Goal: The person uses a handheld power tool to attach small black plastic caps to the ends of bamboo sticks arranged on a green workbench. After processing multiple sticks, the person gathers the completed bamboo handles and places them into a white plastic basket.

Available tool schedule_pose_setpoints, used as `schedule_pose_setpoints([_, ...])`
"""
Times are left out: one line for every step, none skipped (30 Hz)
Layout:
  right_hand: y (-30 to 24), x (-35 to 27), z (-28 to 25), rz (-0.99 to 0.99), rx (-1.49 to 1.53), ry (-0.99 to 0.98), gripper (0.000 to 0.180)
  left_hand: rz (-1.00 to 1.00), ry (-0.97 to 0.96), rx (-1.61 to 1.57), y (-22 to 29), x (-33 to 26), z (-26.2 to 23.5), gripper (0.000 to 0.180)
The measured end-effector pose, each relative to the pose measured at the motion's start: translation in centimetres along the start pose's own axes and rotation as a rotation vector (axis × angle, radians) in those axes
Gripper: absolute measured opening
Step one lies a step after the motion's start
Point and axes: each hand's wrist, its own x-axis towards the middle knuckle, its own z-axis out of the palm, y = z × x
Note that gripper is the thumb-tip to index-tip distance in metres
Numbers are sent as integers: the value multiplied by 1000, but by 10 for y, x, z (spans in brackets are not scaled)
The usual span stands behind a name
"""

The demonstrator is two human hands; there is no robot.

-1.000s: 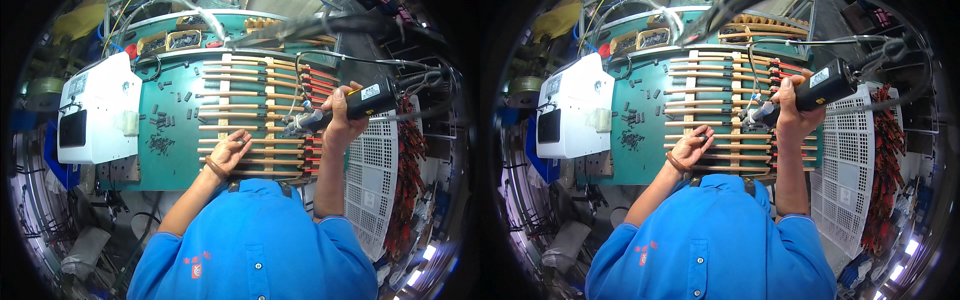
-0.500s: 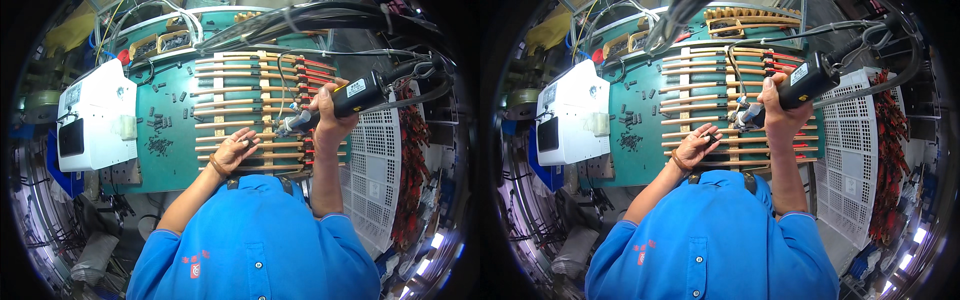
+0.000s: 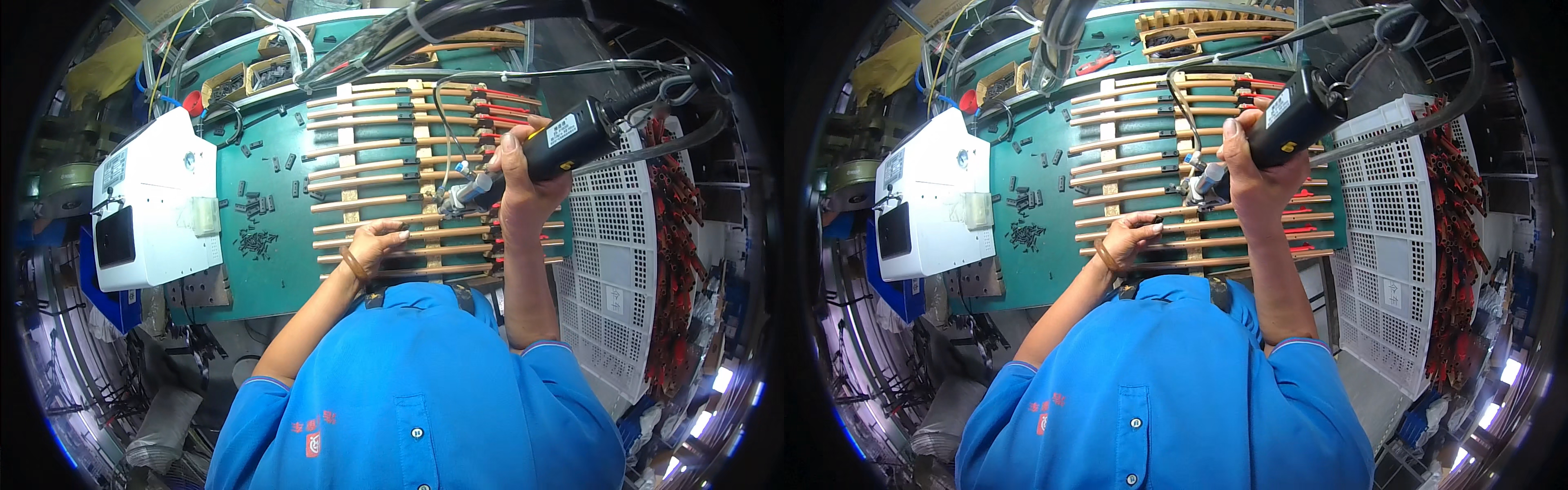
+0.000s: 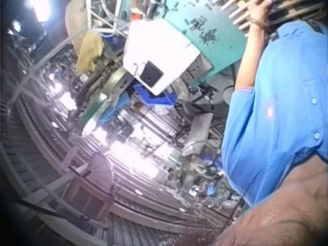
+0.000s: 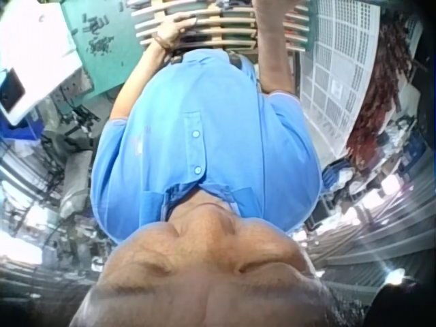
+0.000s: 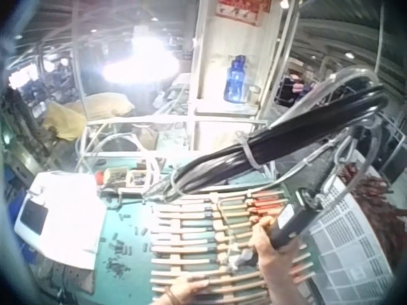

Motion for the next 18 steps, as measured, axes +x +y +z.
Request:
schedule_pose_setpoints([1, 0, 0, 7, 5, -3, 34, 175, 31, 215, -6, 8, -3, 17])
schedule_pose_setpoints([2, -1, 1, 13, 11, -7, 35, 350, 62, 431, -13, 17, -5, 19])
schedule_pose_setpoints([2, -2, 1, 12, -12, -21, 35, 526, 90, 647, -8, 19, 2, 20])
schedule_pose_setpoints([4, -4, 1, 18, 5, -17, 35, 565, 102, 767, -4, 20, 8, 21])
schedule_pose_setpoints([7, -7, 2, 24, 22, -14, 35, 604, 115, 887, 0, 21, 14, 22])
schedule_pose_setpoints([9, -9, 2, 29, 40, -11, 35, 644, 129, 1008, 7, 20, 22, 23])
schedule_pose_setpoints([11, -12, 3, 56, 41, 2, 35, 762, 166, 1180, 4, 25, 22, 20])
schedule_pose_setpoints([15, -14, 2, 41, 35, 8, 36, 837, 171, 1258, 5, 28, 22, 19])
schedule_pose_setpoints([20, -18, 3, 27, 31, 13, 36, 911, 178, 1334, 6, 30, 21, 18])
schedule_pose_setpoints([22, -20, 3, 14, 26, 18, 36, 986, 185, 1410, 5, 32, 20, 17])
schedule_pose_setpoints([23, -22, 2, 21, 52, 7, 37, 986, 185, 1432, 4, 34, 19, 15])
schedule_pose_setpoints([24, -23, 1, 10, 39, 0, 37, 1006, 199, 1427, 4, 34, 20, 15])
schedule_pose_setpoints([26, -25, 0, -1, 27, -7, 37, 1026, 212, 1422, 4, 34, 21, 15])
schedule_pose_setpoints([28, -26, -1, -12, 14, -14, 37, 1046, 225, 1416, 4, 34, 21, 15])
schedule_pose_setpoints([29, -26, -2, -21, -3, -16, 37, 1059, 219, 1419, 4, 34, 21, 15])
schedule_pose_setpoints([29, -26, -2, -17, -2, -12, 37, 1071, 212, 1422, 4, 34, 20, 16])
schedule_pose_setpoints([28, -26, -1, -13, -1, -9, 37, 1083, 206, 1425, 4, 34, 20, 16])
schedule_pose_setpoints([28, -26, 0, -11, -2, -5, 37, 1101, 201, 1423, 4, 34, 21, 16])
